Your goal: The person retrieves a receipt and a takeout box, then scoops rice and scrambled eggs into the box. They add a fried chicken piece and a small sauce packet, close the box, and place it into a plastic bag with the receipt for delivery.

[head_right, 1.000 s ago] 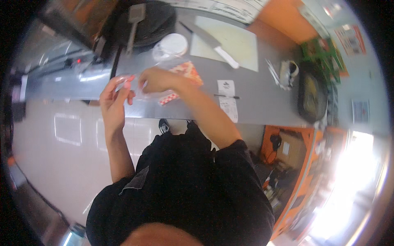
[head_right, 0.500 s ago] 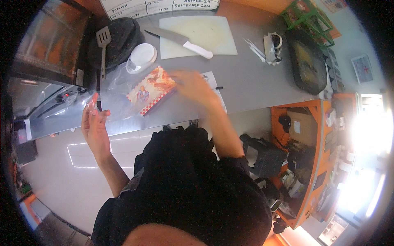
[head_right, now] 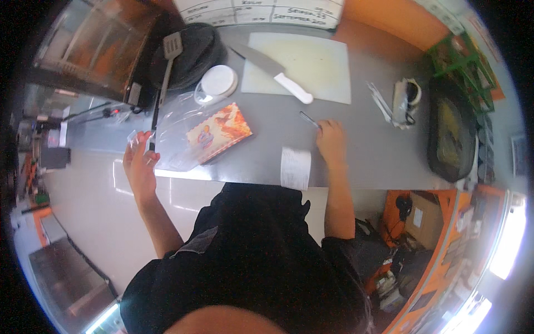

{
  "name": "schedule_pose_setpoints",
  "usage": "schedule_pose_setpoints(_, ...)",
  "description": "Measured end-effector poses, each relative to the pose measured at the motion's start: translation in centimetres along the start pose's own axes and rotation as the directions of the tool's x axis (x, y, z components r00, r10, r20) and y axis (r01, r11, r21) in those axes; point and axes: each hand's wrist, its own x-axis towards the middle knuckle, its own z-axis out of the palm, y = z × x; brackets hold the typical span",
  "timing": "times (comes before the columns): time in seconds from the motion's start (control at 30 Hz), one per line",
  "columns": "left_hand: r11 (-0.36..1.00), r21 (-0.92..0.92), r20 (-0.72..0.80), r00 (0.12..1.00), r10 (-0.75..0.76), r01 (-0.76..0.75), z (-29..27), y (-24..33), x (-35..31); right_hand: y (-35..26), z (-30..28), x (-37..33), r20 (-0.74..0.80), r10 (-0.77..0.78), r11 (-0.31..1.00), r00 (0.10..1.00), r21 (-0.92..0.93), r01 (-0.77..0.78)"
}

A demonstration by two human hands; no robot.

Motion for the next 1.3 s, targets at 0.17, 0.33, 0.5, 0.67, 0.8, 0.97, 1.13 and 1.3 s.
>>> schedule_pose_setpoints(0.17,0.998,0.018,-0.033,0.998,-0.053,0.054,0.8,0.8,0.0,-2.0,2.9,-0.9,-0.249,-0.021,0.971,0.968,-0.237,-0.04)
schedule_pose_setpoints(0.33,0.999,0.011,0.01,0.999,-0.033,0.033,0.1,-0.2,0.5,-4.0,2.0,-1.4,-0.482,0.065,0.984,0.874,-0.112,-0.135)
schedule_pose_setpoints(0.5,0.997,-0.012,0.065,0.995,-0.072,0.072,0.0,-1.4,0.9,-6.2,-1.4,0.1,-0.284,0.254,0.924,0.924,0.352,-0.146)
schedule_pose_setpoints(0.67,0.996,-0.075,0.07,0.996,0.051,-0.046,0.3,0.0,-0.2,-18.4,-4.4,4.1,-0.048,-0.308,0.693,0.95,0.673,0.258)
schedule_pose_setpoints(0.8,0.99,-0.075,0.145,0.981,0.126,-0.116,0.9,0.2,-0.2,-29.5,-0.2,5.9,-0.016,-0.689,0.341,0.725,0.875,0.344)
schedule_pose_setpoints(0.97,0.985,-0.056,0.106,0.98,0.169,-0.164,1.2,0.3,-0.5,-30.1,6.2,7.8,0.681,-0.657,0.704,0.323,0.4,0.587)
schedule_pose_setpoints(1.13,0.969,-0.152,0.041,0.978,0.202,-0.194,1.7,0.2,0.8,-27.9,6.7,5.5,0.648,-0.708,0.588,0.282,0.32,0.743)
schedule_pose_setpoints(1.3,0.961,-0.206,0.144,0.965,0.219,-0.187,1.8,1.2,0.7,-26.1,9.5,5.3,0.514,-0.792,0.589,0.328,0.503,0.632)
